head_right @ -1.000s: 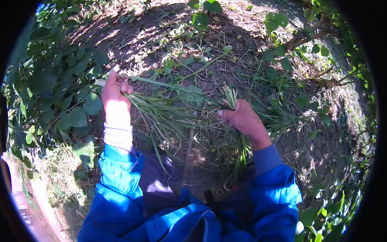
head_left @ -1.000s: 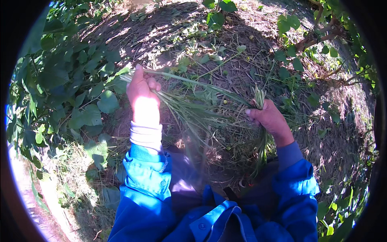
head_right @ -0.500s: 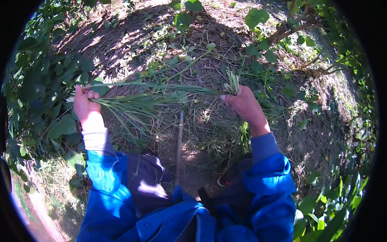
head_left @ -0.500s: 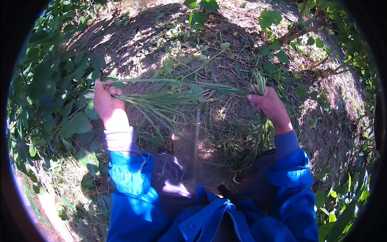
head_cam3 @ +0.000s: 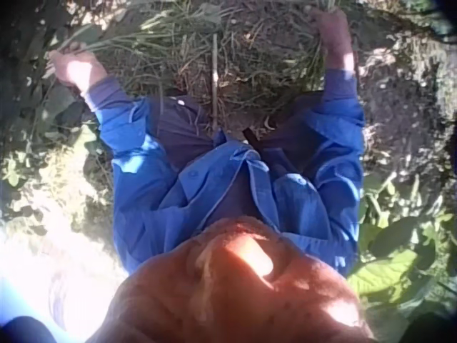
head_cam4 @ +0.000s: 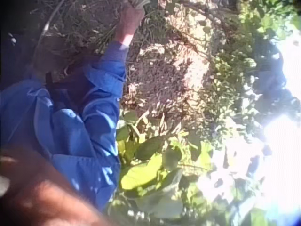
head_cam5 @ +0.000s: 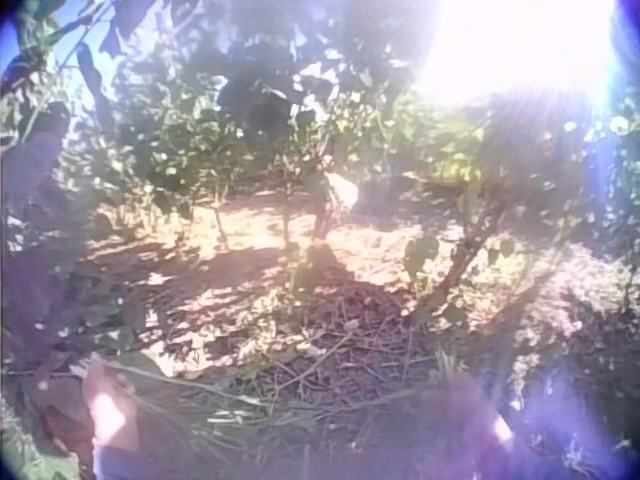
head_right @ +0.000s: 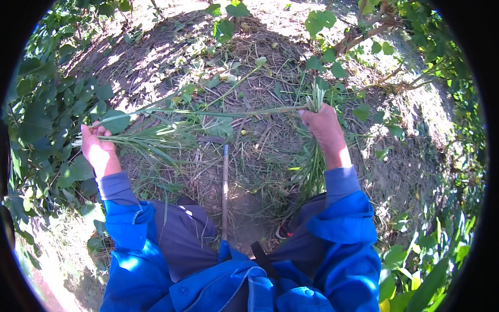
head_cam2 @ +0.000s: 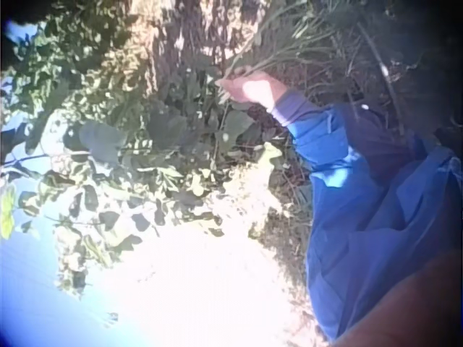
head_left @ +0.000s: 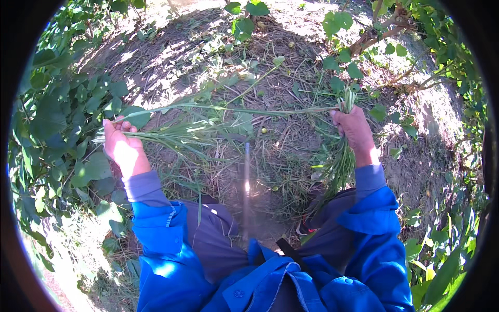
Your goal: The person sits on the ground in a vineyard and gathers long grass blades into a bundle. They repeatedly align, fold, and twist the grass with both hands to form a tight bunch.
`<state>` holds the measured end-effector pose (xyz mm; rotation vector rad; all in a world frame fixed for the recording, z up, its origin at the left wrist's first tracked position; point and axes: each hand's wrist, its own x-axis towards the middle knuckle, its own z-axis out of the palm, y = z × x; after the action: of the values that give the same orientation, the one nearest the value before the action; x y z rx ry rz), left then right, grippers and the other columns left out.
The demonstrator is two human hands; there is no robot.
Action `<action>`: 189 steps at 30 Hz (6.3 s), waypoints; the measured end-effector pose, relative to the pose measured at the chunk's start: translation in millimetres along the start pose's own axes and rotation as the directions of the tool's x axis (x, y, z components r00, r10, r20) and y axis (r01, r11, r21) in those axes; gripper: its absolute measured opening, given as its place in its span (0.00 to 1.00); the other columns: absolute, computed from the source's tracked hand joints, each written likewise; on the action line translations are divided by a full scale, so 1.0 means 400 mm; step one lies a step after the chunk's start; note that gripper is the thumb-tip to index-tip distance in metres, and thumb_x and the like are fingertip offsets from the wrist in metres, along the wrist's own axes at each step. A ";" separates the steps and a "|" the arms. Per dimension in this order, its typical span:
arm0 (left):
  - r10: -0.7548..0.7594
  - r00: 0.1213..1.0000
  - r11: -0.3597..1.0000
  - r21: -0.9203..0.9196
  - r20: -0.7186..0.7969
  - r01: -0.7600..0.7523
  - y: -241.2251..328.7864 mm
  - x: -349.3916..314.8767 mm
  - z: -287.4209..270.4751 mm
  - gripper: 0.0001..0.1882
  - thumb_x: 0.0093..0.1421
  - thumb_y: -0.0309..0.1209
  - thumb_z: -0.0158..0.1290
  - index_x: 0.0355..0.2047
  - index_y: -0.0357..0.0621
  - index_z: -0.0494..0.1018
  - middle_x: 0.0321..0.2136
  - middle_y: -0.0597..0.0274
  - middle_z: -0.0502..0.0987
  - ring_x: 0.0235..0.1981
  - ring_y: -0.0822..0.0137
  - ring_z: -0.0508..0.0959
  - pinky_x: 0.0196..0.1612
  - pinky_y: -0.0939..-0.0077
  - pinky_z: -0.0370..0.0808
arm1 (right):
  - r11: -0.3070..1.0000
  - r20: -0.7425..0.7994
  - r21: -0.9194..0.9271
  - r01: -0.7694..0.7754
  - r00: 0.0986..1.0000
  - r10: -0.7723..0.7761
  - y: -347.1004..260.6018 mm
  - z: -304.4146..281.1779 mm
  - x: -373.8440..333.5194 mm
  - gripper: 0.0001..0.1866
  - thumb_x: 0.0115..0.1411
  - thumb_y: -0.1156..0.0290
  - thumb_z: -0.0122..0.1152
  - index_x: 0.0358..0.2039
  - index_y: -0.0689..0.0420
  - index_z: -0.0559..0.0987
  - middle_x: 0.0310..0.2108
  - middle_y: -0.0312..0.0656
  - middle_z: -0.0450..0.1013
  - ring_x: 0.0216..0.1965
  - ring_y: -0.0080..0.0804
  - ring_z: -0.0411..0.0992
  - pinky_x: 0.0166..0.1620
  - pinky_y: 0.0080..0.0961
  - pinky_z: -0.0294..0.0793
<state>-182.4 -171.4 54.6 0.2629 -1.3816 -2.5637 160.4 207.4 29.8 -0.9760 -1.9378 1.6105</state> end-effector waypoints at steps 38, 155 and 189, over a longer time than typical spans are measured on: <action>-0.272 0.698 0.948 0.059 0.663 0.314 0.004 -0.069 0.041 0.11 0.68 0.39 0.51 0.33 0.46 0.70 0.23 0.65 0.71 0.18 0.74 0.65 0.21 0.78 0.62 | 1.000 -0.040 -0.025 -0.005 0.999 0.004 -0.030 0.049 -0.001 0.03 0.55 0.72 0.60 0.28 0.57 0.76 0.19 0.29 0.66 0.17 0.16 0.60 0.20 0.18 0.57; -0.570 0.463 0.805 0.573 0.678 0.153 -0.186 -0.577 0.105 0.07 0.61 0.30 0.59 0.33 0.39 0.76 0.19 0.72 0.72 0.20 0.81 0.68 0.23 0.86 0.63 | 0.968 0.365 0.228 -0.105 0.931 0.015 -0.030 0.242 -0.106 0.15 0.57 0.76 0.60 0.46 0.62 0.77 0.25 0.29 0.70 0.20 0.14 0.62 0.23 0.14 0.60; -0.450 0.779 0.885 0.336 0.437 0.323 -0.130 -0.330 0.136 0.06 0.61 0.29 0.57 0.31 0.40 0.71 0.14 0.66 0.68 0.10 0.75 0.63 0.13 0.81 0.59 | 0.969 0.500 0.181 -0.170 0.864 0.058 -0.038 0.257 -0.137 0.10 0.58 0.74 0.61 0.41 0.60 0.78 0.24 0.32 0.71 0.19 0.15 0.63 0.23 0.15 0.61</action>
<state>-75.0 -63.9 47.9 -0.1213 -2.0278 -2.9345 119.1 97.5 27.0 -0.6385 -1.9711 2.2660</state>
